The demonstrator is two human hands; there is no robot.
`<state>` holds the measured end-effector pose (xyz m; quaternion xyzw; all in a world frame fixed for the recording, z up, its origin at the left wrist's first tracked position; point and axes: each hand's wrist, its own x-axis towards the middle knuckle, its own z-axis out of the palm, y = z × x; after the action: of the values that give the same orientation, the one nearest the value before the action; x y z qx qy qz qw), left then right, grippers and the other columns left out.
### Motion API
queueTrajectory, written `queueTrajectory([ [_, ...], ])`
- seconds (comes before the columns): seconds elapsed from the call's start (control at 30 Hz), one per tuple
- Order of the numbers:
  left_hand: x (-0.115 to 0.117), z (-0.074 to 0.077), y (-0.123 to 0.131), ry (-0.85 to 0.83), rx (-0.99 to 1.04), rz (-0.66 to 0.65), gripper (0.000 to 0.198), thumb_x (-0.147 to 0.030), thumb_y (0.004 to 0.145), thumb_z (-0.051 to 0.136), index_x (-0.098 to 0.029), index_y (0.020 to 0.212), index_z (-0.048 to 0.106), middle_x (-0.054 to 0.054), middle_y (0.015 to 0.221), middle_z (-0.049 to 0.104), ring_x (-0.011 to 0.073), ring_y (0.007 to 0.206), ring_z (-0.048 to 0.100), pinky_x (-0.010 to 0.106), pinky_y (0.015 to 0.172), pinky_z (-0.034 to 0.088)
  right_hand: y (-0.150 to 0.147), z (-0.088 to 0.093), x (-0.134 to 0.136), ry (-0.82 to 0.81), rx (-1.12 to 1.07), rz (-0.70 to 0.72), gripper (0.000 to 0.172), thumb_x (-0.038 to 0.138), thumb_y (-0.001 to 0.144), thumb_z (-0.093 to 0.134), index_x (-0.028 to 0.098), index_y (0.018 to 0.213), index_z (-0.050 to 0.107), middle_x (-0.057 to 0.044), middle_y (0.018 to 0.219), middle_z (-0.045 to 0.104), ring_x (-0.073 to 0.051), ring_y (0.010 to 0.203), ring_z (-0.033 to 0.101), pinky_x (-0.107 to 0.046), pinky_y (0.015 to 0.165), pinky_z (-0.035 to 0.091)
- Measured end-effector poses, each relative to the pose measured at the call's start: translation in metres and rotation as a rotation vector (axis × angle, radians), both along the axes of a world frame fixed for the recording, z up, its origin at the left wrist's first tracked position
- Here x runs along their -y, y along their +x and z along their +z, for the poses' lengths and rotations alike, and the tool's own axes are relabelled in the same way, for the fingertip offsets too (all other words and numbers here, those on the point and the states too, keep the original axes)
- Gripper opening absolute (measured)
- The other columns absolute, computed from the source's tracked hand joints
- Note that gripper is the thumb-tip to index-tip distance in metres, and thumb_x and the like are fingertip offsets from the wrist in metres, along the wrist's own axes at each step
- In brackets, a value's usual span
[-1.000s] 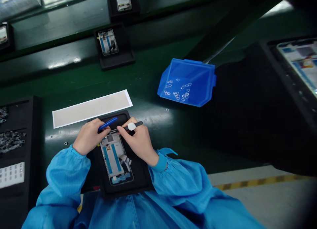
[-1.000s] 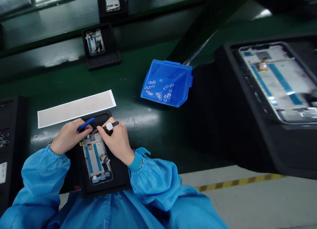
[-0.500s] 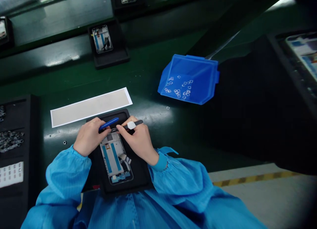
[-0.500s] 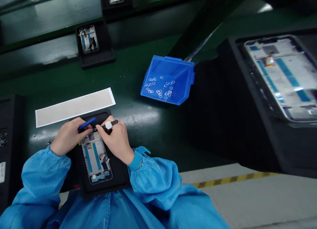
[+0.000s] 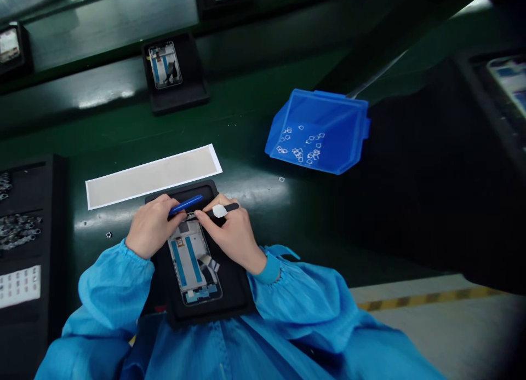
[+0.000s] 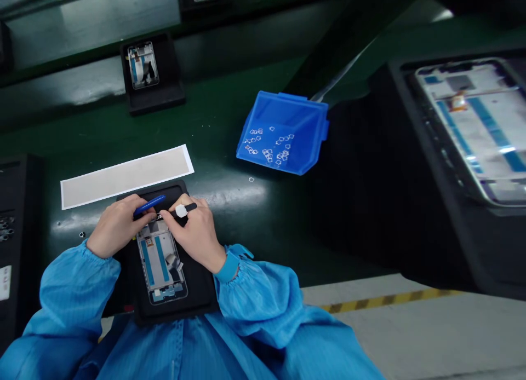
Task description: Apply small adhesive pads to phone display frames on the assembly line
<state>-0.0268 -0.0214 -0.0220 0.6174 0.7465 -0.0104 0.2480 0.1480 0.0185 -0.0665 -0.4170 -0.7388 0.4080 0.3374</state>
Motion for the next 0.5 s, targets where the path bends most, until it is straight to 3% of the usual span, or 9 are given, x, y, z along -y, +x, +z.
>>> queueTrajectory([
  [0.33,0.000,-0.003,0.000,0.023,0.004,-0.005,0.018,-0.033,0.091,0.054,-0.022,0.093,0.068,0.003,0.094,0.066,0.0197,0.083,0.063,0.029,0.067,0.043,-0.002,0.002,0.001,0.067,0.081,0.021,0.018,0.032,0.090,0.061,0.023,0.076,0.053,-0.002,0.074,0.064,-0.022,0.074,0.061,-0.035,0.071,0.040],
  [0.5,0.021,0.003,-0.003,0.176,0.058,0.098,0.021,-0.035,0.092,0.055,-0.023,0.103,0.068,0.003,0.097,0.067,0.0210,0.086,0.066,0.031,0.072,0.047,0.004,-0.004,0.001,-0.038,-0.111,-0.085,0.018,0.033,0.088,0.060,0.024,0.074,0.052,0.000,0.070,0.060,-0.020,0.068,0.059,-0.033,0.067,0.045],
])
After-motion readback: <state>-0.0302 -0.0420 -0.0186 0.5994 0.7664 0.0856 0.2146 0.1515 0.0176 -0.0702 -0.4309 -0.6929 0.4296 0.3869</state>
